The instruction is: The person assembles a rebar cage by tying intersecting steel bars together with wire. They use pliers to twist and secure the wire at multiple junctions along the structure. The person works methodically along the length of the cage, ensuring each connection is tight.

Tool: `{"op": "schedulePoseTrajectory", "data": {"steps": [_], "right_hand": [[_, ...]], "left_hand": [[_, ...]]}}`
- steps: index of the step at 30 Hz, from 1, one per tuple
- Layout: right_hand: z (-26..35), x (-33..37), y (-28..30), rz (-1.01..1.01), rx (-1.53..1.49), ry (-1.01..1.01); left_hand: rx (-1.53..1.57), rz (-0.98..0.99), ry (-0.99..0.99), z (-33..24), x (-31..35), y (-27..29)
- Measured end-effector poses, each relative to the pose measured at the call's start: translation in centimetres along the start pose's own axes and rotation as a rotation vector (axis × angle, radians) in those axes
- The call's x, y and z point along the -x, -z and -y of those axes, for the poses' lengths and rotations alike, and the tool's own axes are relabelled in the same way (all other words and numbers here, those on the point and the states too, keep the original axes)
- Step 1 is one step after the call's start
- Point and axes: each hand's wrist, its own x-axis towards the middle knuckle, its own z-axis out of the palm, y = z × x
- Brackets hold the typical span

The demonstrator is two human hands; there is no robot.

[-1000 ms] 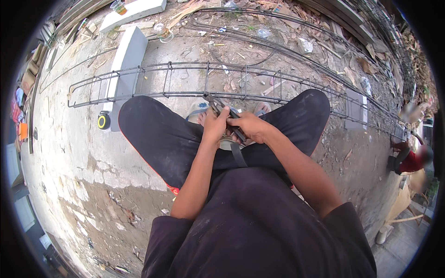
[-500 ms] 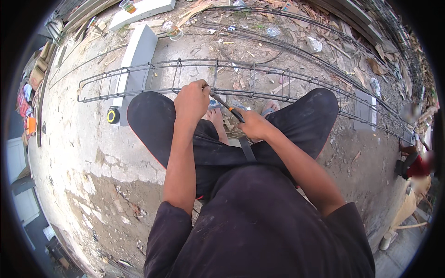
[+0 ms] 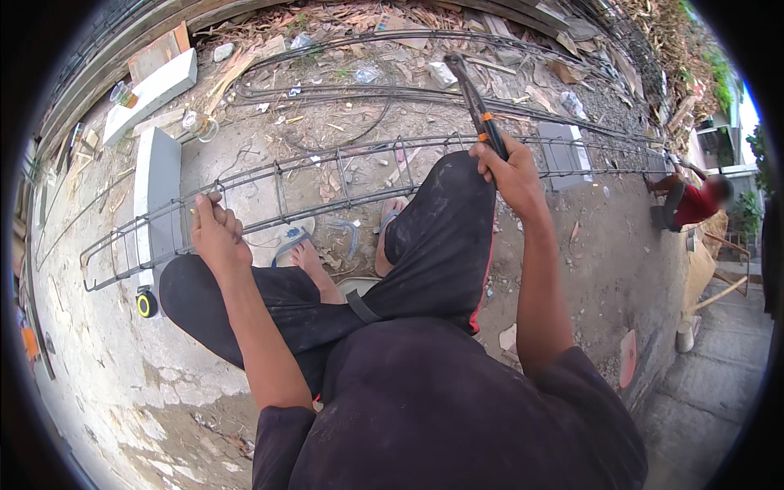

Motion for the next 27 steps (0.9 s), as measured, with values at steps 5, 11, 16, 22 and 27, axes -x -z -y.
{"op": "schedulePoseTrajectory", "data": {"steps": [5, 11, 16, 22, 27], "right_hand": [[-15.3, -8.3, 4.9, -0.433, 0.905, -0.075], [-12.8, -6.9, 3.6, -0.434, 0.669, 0.058], [5.4, -1.2, -0.6, 0.211, -0.354, 0.079], [12.1, 3.7, -5.3, -0.16, -0.365, 0.148], [8.3, 8.3, -7.9, 0.188, -0.449, -0.052]], "left_hand": [[-0.02, 0.14, -0.122, 2.7, 0.2, -1.4], [-0.359, 0.13, -0.327, 1.3, 5.4, -5.2], [-0.589, 0.742, -0.799, 2.7, 13.0, -13.3], [-0.38, 0.899, -0.527, 4.4, 16.7, -13.5], [-0.404, 0.953, 0.063, 3.5, 12.2, -9.5]]}}
